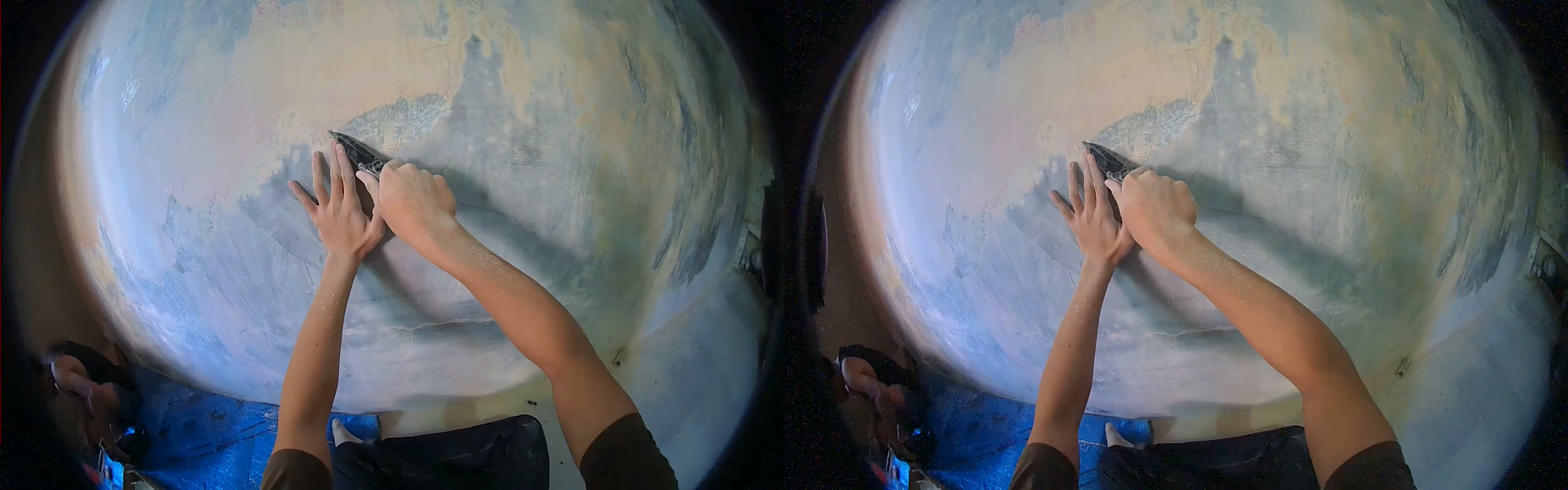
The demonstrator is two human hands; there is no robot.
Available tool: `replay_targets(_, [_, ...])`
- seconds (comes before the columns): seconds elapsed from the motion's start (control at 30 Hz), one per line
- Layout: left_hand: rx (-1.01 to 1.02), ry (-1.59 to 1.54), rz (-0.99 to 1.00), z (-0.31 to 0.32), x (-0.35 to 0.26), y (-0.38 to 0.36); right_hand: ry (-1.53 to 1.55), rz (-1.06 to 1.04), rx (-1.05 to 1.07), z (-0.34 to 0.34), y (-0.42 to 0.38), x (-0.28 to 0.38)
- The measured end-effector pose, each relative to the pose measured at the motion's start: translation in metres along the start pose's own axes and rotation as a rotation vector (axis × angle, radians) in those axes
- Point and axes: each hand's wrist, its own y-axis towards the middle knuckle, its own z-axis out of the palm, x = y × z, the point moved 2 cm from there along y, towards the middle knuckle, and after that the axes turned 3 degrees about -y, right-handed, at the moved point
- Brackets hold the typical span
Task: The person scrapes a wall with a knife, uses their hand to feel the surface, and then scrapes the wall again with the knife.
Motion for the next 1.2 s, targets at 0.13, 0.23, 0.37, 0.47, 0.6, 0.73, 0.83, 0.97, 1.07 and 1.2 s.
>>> replay_targets(0.13, [-0.011, -0.028, -0.013, -0.002, 0.001, 0.004, 0.012, -0.004, 0.000, -0.001, 0.004, 0.004])
replay_targets(0.23, [-0.013, -0.008, 0.001, -0.003, 0.001, 0.005, 0.050, -0.015, -0.023, 0.005, 0.006, 0.002])
replay_targets(0.37, [-0.025, -0.045, -0.024, -0.001, 0.009, 0.018, 0.061, -0.030, -0.058, 0.002, 0.019, 0.009])
replay_targets(0.47, [-0.035, -0.070, -0.011, -0.005, 0.020, 0.041, 0.073, -0.049, -0.050, -0.014, 0.037, 0.022])
replay_targets(0.6, [-0.032, -0.026, 0.107, -0.012, 0.034, 0.040, 0.086, -0.061, -0.097, -0.010, 0.036, 0.019])
replay_targets(0.73, [-0.028, -0.006, 0.147, -0.017, 0.028, 0.025, 0.115, -0.028, -0.063, 0.002, 0.022, 0.004])
replay_targets(0.83, [-0.083, 0.015, 0.186, -0.020, 0.025, 0.019, 0.043, -0.041, -0.041, 0.002, 0.014, 0.001])
replay_targets(0.97, [-0.128, 0.008, 0.207, -0.021, 0.025, 0.016, 0.041, -0.054, -0.054, 0.005, 0.010, -0.002])
replay_targets(1.07, [-0.149, -0.010, 0.229, -0.020, 0.026, 0.011, 0.042, -0.046, -0.018, 0.003, 0.005, -0.001])
replay_targets(1.2, [-0.154, 0.033, 0.223, -0.017, 0.026, 0.009, 0.025, -0.028, -0.019, 0.005, 0.003, 0.001])
